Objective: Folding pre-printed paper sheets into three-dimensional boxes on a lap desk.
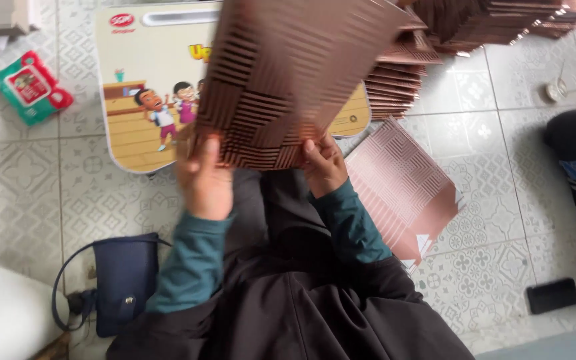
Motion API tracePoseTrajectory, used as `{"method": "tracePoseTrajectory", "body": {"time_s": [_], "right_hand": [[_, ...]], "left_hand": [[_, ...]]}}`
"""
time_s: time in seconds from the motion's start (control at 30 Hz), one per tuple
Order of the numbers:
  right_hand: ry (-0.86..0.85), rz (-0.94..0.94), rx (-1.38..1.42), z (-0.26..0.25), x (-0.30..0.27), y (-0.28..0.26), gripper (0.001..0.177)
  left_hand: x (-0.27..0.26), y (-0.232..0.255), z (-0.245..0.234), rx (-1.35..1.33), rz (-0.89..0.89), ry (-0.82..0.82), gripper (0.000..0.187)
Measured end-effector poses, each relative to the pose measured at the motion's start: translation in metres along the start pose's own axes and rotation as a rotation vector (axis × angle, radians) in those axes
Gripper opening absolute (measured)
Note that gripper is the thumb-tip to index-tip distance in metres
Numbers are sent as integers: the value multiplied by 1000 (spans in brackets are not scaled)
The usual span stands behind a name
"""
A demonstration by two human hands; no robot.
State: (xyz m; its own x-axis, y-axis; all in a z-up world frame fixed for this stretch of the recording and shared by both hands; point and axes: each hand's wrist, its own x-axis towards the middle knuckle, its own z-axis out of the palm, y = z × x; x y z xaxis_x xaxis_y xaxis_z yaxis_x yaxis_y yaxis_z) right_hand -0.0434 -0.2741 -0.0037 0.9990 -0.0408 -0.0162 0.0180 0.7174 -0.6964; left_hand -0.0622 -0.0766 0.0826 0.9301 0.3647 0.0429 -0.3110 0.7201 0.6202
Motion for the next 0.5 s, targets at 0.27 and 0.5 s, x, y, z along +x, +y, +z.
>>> {"method": "tracePoseTrajectory", "body": {"time_s": [0.27,0.5], "right_hand": [[-35,-62,-266,40,10,-64,39],[130,-362,-400,1,58,-117,10]], "left_hand": [[28,13,-2,678,141,-174,17],[61,-54,62,598,67,-194,17]]}}
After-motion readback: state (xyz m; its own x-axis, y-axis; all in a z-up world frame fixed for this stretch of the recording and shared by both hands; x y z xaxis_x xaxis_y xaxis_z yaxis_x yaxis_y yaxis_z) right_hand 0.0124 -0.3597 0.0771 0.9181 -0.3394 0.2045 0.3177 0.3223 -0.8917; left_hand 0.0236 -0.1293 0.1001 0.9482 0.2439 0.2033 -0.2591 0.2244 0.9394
